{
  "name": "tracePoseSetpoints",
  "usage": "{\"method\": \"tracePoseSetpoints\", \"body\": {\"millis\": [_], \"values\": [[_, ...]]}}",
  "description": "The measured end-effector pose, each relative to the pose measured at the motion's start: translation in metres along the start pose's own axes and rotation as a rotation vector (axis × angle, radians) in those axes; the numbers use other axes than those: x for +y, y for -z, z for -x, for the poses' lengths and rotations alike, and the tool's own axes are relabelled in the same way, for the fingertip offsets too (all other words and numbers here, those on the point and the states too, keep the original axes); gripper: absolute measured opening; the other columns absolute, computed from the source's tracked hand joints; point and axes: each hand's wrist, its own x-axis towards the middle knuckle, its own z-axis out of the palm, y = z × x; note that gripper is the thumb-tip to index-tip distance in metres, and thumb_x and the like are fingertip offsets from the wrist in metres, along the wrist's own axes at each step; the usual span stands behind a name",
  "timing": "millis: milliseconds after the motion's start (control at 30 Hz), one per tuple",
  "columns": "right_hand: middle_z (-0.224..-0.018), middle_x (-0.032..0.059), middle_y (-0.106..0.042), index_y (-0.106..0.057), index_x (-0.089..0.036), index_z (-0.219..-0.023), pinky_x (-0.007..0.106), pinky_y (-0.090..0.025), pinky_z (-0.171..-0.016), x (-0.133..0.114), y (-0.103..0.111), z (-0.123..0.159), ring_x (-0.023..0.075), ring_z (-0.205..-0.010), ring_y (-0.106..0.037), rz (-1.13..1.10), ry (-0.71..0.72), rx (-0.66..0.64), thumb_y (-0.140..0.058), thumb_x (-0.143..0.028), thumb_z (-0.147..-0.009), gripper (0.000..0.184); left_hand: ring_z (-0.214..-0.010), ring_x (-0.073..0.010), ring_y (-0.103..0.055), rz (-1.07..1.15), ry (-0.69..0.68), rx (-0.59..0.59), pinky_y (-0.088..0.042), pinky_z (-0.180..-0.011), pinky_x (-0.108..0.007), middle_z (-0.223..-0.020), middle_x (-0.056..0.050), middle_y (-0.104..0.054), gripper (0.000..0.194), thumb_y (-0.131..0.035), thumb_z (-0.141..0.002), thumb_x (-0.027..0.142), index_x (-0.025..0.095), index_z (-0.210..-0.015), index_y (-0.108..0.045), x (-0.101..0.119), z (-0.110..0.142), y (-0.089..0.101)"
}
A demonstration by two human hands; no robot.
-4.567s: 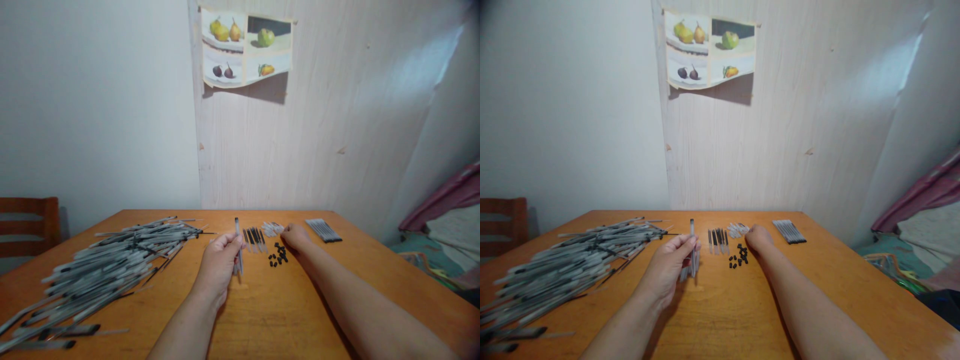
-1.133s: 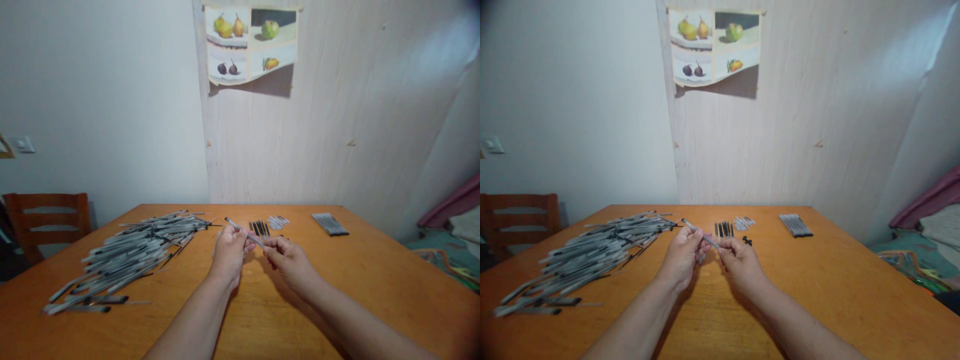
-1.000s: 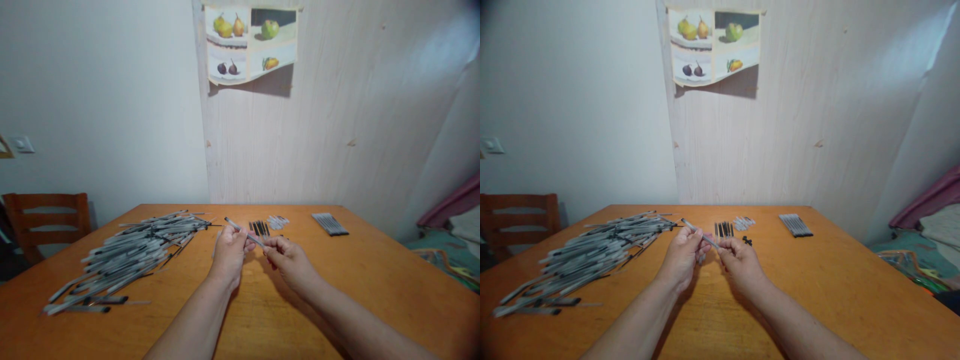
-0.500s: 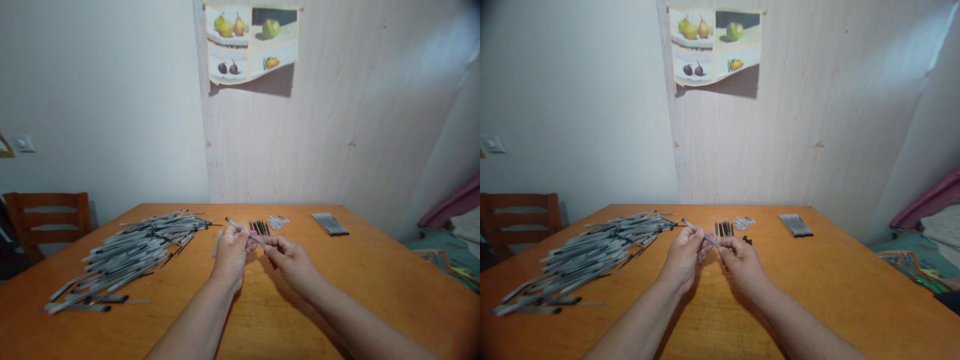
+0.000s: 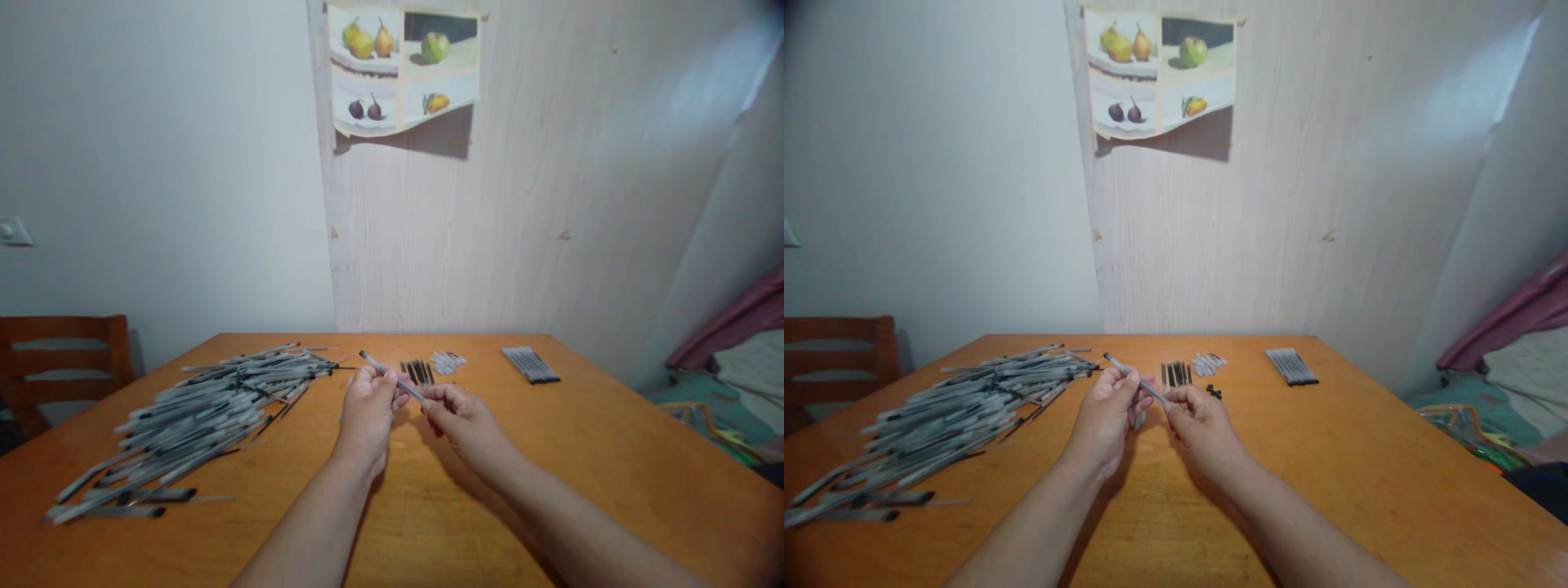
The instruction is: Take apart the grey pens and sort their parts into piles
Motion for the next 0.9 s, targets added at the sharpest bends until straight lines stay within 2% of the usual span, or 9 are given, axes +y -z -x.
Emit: {"method": "tracePoseSetpoints", "body": {"millis": [200, 500, 667, 800, 900], "values": [[-0.062, -0.0013, -0.056, -0.062, -0.018, -0.086, 0.026, -0.037, -0.051, 0.005, 0.010, -0.006, 0.0121, -0.053, -0.048, -0.004, -0.015, 0.005, -0.060, -0.047, -0.081, 0.029, -0.080, -0.0109, -0.067, 0.019, 0.011, 0.032, -0.052, -0.072, -0.021, -0.091, -0.006, -0.070, 0.017, -0.062, -0.087, 0.030, 0.019, -0.095, -0.053, 0.004, -0.001, 0.003], [-0.062, -0.0014, -0.055, -0.058, -0.018, -0.077, 0.025, -0.037, -0.051, -0.002, 0.017, -0.008, 0.0114, -0.053, -0.048, -0.004, 0.004, 0.069, -0.064, -0.049, -0.080, 0.032, -0.080, -0.0124, -0.066, -0.066, -0.006, -0.005, -0.049, -0.069, -0.021, -0.090, -0.005, -0.071, 0.024, -0.064, -0.084, 0.036, 0.020, -0.100, -0.056, 0.002, -0.001, 0.003], [-0.064, -0.0016, -0.056, -0.057, -0.018, -0.078, 0.024, -0.038, -0.053, -0.010, 0.024, -0.007, 0.0109, -0.055, -0.050, -0.002, 0.019, 0.088, -0.064, -0.052, -0.082, 0.035, -0.081, -0.0139, -0.064, -0.328, -0.222, -0.071, -0.048, -0.071, -0.024, -0.091, -0.004, -0.070, 0.022, -0.060, -0.086, 0.033, 0.019, -0.103, -0.061, -0.006, -0.002, 0.003], [-0.068, -0.0016, -0.058, -0.055, -0.018, -0.078, 0.023, -0.038, -0.052, -0.018, 0.031, -0.004, 0.0098, -0.055, -0.050, -0.020, 0.021, 0.032, -0.060, -0.054, -0.086, 0.037, -0.098, -0.0185, -0.062, -0.743, -0.530, -0.147, -0.045, -0.088, -0.033, -0.103, -0.006, -0.069, 0.021, -0.053, -0.091, 0.025, 0.021, -0.107, -0.066, -0.007, 0.000, 0.008], [-0.067, -0.0017, -0.058, -0.056, -0.019, -0.081, 0.022, -0.036, -0.049, -0.022, 0.035, -0.002, 0.0096, -0.053, -0.049, -0.024, -0.010, -0.025, -0.054, -0.058, -0.089, 0.040, -0.100, -0.0211, -0.059, -1.059, -0.690, -0.160, -0.042, -0.090, -0.037, -0.103, -0.005, -0.070, 0.022, -0.051, -0.092, 0.022, 0.025, -0.106, -0.068, -0.003, 0.005, 0.010]]}}
